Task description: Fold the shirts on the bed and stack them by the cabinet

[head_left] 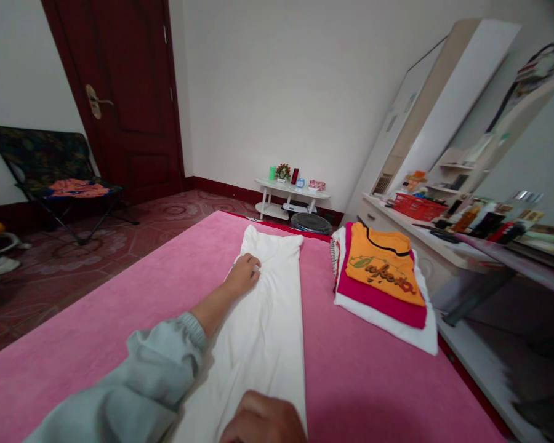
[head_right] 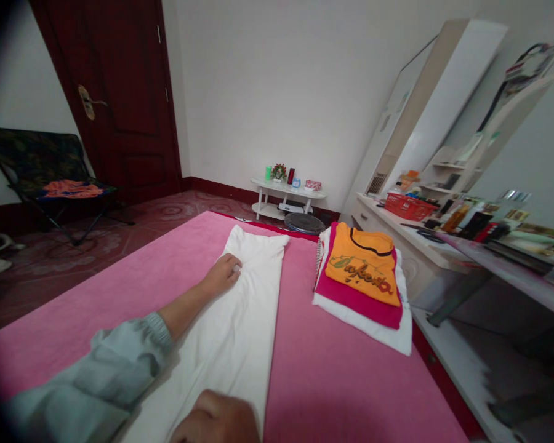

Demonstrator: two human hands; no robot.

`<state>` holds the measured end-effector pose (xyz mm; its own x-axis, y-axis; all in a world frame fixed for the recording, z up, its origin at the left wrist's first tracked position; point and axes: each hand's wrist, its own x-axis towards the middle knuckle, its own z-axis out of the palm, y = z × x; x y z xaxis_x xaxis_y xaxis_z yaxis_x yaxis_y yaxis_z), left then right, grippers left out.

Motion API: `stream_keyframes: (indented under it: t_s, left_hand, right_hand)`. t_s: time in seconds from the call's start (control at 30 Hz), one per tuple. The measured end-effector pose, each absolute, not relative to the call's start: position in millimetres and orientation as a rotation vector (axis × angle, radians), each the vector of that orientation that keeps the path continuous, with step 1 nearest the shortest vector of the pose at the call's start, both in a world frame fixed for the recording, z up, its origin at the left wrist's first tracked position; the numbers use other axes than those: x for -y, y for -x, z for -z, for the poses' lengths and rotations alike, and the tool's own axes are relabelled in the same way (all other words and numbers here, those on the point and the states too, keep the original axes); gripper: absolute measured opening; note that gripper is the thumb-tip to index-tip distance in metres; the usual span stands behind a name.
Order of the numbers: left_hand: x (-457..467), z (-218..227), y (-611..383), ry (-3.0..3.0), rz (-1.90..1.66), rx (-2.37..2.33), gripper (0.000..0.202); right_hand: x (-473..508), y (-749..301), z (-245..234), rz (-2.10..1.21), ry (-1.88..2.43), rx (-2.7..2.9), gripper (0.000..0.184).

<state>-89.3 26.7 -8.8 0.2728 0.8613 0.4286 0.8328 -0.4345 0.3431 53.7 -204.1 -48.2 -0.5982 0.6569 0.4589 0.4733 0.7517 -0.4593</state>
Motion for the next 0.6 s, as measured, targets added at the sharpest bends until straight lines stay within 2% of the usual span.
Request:
stream_keyframes:
  t_s: [0.1,0.33,0.43,0.6]
  left_hand:
    - [-1.9,12.5,99.4,-2.514,-0.884,-1.509,0.032]
    - [62.4,16.7,128.8,-2.642,-0.814,-1.402,0.039]
    - [87.4,14.2,141.6,-2.654,-0.755,-1.355,0.041]
    - [127.8,1.1,182.2,-2.556,-0.653,-1.137,0.042]
  right_hand:
    - [205.9,-62.3,38.2,-0.574,0.800,2.311,0.017]
    - [214.4,-73.9,7.4,-0.794,0.825,2.236,0.014]
    - [216.6,-82.8,-3.7,-0.723,0.846,2.268,0.020]
    - [216.7,-127.0,-15.7,-0.401,0.918,2.450,0.026]
